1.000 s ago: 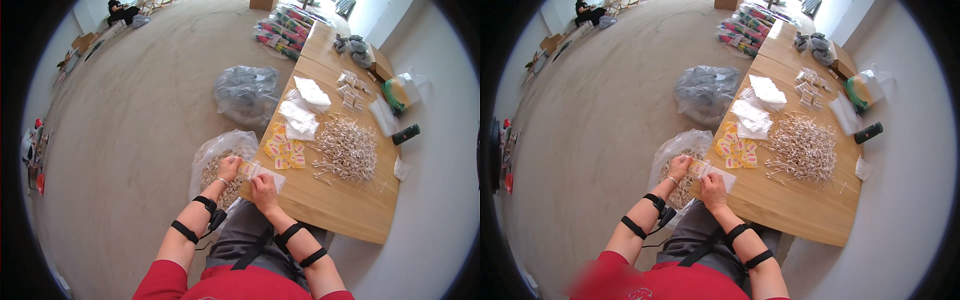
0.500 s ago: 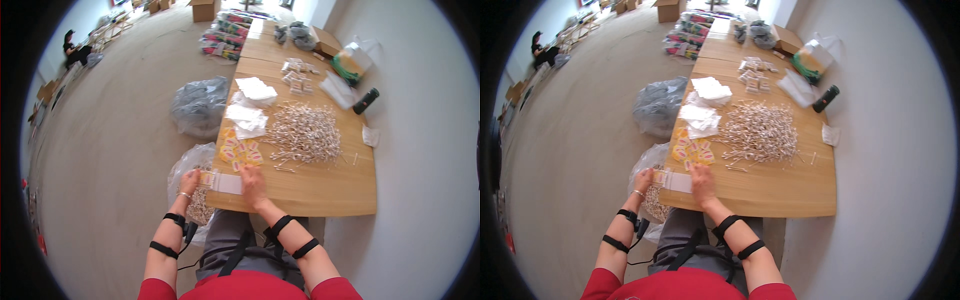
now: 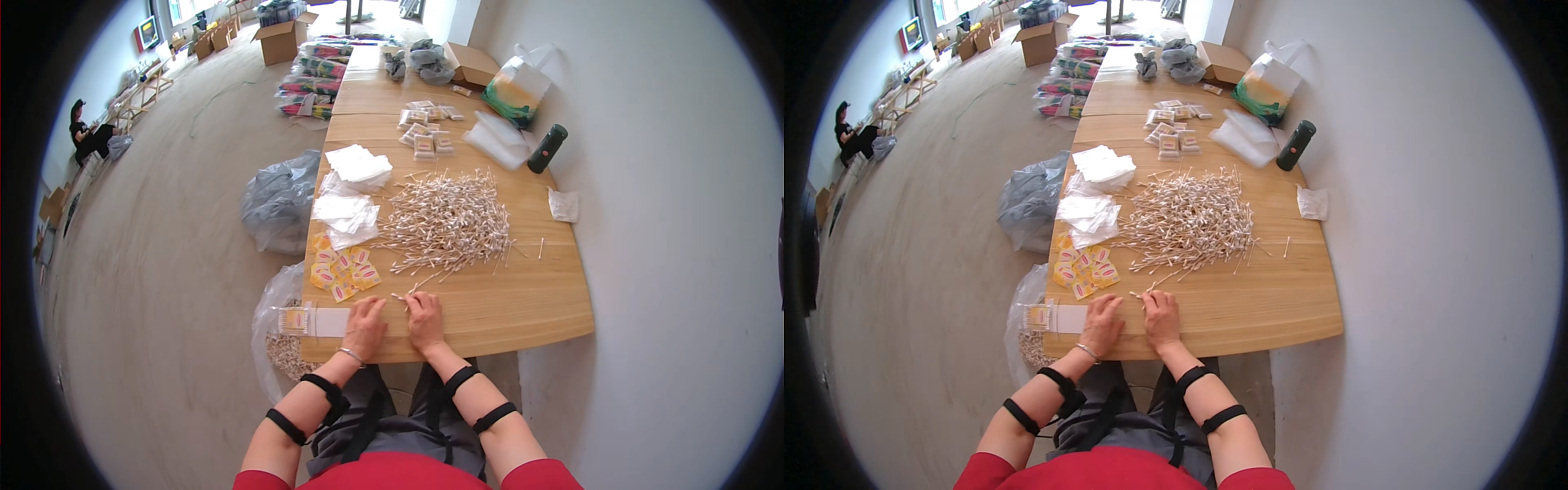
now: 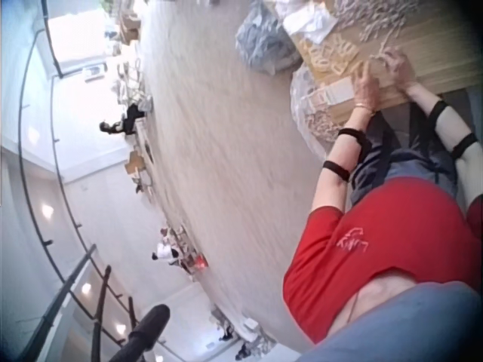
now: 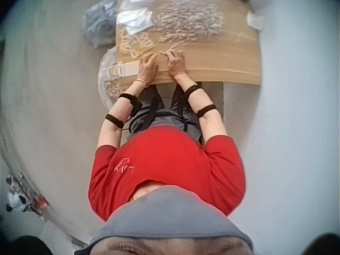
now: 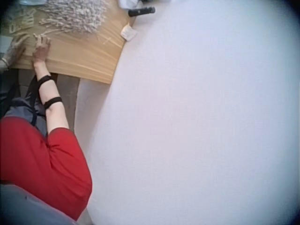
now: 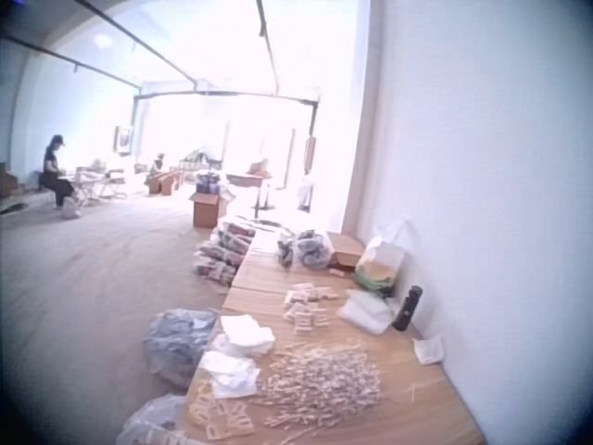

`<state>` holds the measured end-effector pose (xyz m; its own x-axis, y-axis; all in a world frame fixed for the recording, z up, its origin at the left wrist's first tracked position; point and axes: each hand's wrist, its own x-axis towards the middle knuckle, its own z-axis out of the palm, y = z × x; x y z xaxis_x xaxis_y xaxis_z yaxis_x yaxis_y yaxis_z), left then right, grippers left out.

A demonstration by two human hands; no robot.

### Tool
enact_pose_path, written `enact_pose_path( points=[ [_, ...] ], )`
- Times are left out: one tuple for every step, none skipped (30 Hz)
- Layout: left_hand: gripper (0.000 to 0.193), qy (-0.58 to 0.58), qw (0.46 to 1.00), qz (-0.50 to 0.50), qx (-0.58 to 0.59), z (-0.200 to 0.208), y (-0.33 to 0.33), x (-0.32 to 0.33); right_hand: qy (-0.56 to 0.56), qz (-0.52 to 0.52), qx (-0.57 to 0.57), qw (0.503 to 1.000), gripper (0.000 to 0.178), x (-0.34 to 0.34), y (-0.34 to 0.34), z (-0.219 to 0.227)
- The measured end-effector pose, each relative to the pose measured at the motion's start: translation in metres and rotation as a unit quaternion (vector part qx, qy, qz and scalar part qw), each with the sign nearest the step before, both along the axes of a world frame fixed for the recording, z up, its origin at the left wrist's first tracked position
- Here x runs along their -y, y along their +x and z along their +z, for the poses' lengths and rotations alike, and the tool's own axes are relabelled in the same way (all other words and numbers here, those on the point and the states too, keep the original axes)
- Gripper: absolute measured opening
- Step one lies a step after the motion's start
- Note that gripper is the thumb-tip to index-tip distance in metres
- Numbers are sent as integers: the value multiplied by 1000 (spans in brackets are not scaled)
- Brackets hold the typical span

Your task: Packaging cotton swabs into small plastic bags.

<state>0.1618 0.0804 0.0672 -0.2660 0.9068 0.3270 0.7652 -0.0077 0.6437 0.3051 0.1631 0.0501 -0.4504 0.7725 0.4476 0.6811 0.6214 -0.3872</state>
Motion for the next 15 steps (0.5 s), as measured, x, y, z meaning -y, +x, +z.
enact_pose_path(
  points=[
    [37,18,999,-9,-35,-2,11,-5,-20,21,-19,999,22,6,1,1],
    [37,16,999,-8,-35,-4,20,-10,-40,44,-39,997,21,9,2,3],
    [32,19,999,7,-31,-7,24,-17,-40,47,-41,997,21,6,2,3],
    [27,22,999,24,-28,-10,25,-21,-64,57,-57,995,21,1,4,5],
    [27,21,999,29,-31,-13,23,-22,-88,69,-73,991,22,-4,4,6],
    [22,38,999,10,-28,-17,22,-22,-90,74,-75,990,22,-12,4,10],
    [16,55,998,-8,-25,-18,21,-21,-90,58,-68,992,25,-24,1,17],
    [16,53,998,-2,-28,-20,20,-20,-90,42,-62,993,28,-36,-7,24],
    [13,62,998,-3,-20,-19,22,-21,-90,43,-63,993,28,-48,-14,28],
    [9,69,998,-2,-13,-18,23,-21,-65,49,-15,997,31,-61,-22,29],
    [9,67,998,1,-16,-18,23,-21,-39,54,34,997,33,-69,-29,30],
    [9,66,998,0,-17,-19,22,-21,-40,59,32,997,33,-77,-33,27],
    [9,64,998,-4,-17,-19,21,-21,-51,51,82,994,35,-86,-33,21],
    [9,63,998,-2,-18,-18,22,-22,-62,42,133,988,37,-94,-30,15],
    [8,65,998,-4,-22,-18,23,-23,-64,45,133,988,37,-101,-23,6]
  ],
)
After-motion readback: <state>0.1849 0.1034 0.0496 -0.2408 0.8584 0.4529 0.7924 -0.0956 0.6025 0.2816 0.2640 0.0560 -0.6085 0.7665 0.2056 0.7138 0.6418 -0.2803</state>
